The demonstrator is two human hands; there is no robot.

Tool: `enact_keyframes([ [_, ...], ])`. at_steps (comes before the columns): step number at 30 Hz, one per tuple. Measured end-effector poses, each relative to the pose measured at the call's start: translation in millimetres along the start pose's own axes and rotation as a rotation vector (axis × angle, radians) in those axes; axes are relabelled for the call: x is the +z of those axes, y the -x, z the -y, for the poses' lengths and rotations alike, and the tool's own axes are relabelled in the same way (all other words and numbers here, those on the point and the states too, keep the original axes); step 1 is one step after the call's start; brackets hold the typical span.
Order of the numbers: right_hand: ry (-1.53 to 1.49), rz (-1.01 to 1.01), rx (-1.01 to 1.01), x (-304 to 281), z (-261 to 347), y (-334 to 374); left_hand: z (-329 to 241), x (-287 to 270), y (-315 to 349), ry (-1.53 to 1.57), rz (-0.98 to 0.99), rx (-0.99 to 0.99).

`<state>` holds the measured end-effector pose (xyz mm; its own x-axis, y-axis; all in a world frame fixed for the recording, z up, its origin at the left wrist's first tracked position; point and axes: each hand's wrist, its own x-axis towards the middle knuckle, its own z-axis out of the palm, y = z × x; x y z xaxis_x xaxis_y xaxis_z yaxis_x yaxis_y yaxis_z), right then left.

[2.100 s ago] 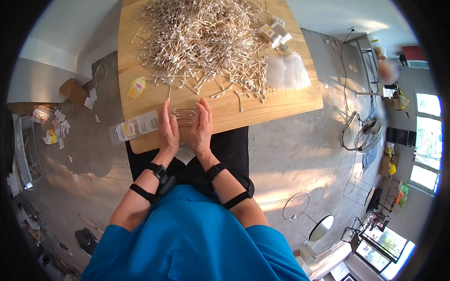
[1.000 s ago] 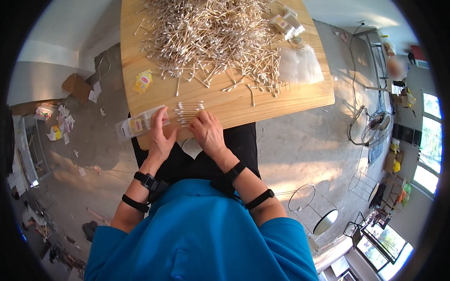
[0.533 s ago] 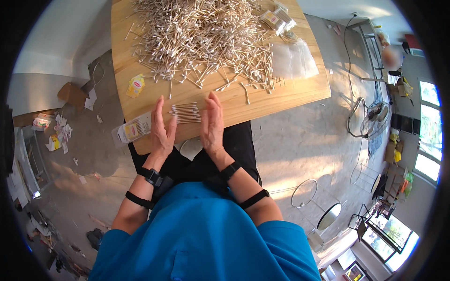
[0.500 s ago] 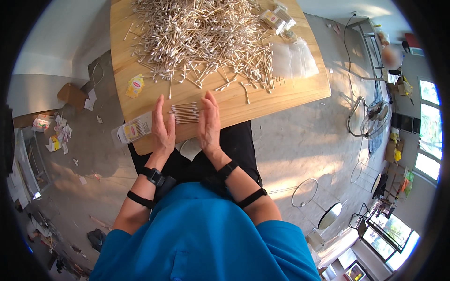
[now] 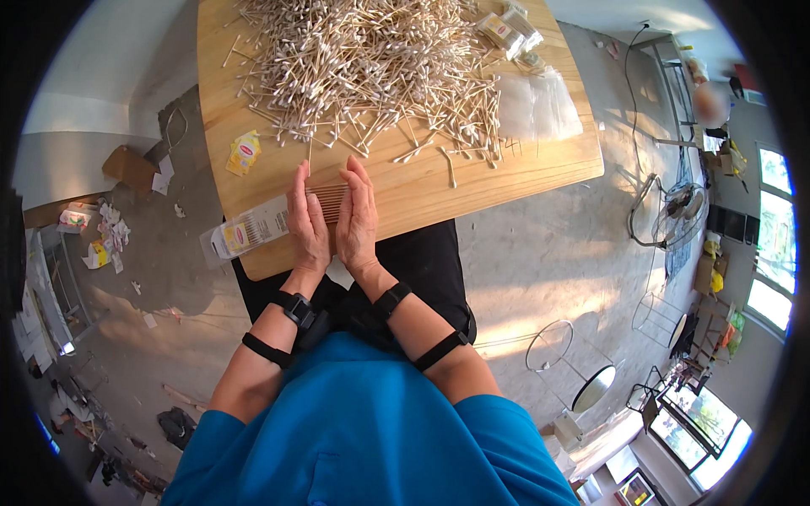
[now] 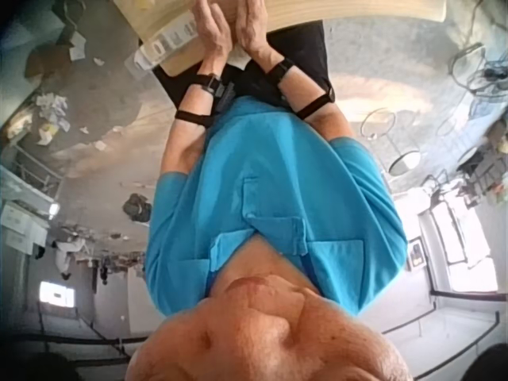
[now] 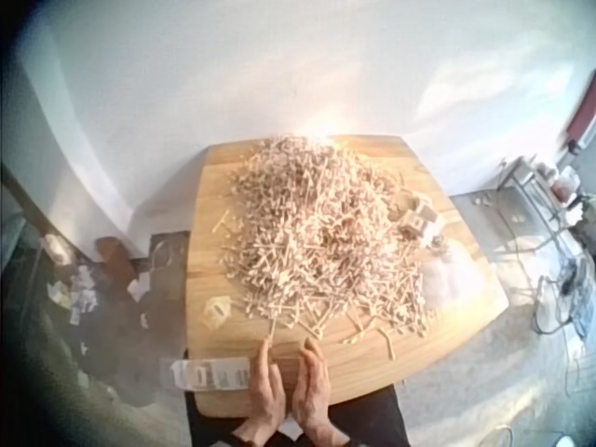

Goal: The person is packaging cotton swabs into plastic bags.

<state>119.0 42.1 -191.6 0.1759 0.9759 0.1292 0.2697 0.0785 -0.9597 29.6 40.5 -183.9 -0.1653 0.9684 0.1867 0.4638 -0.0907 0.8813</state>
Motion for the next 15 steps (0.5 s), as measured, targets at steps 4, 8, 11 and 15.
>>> enact_keyframes([
  [4, -0.1, -0.011, 0.011, 0, -7, -1, 4, -1, -1, 0.07, 0.001, -0.025],
  [8, -0.488, -0.138, 0.13, 4, -11, -3, 5, -3, -3, 0.182, -0.074, -0.065],
  [11, -0.415, -0.093, 0.051, 10, -11, 1, 7, 1, -2, 0.147, -0.05, -0.054],
  [15, -0.327, -0.046, 0.051, 12, -9, 1, 7, -1, -1, 0.118, -0.029, -0.056],
])
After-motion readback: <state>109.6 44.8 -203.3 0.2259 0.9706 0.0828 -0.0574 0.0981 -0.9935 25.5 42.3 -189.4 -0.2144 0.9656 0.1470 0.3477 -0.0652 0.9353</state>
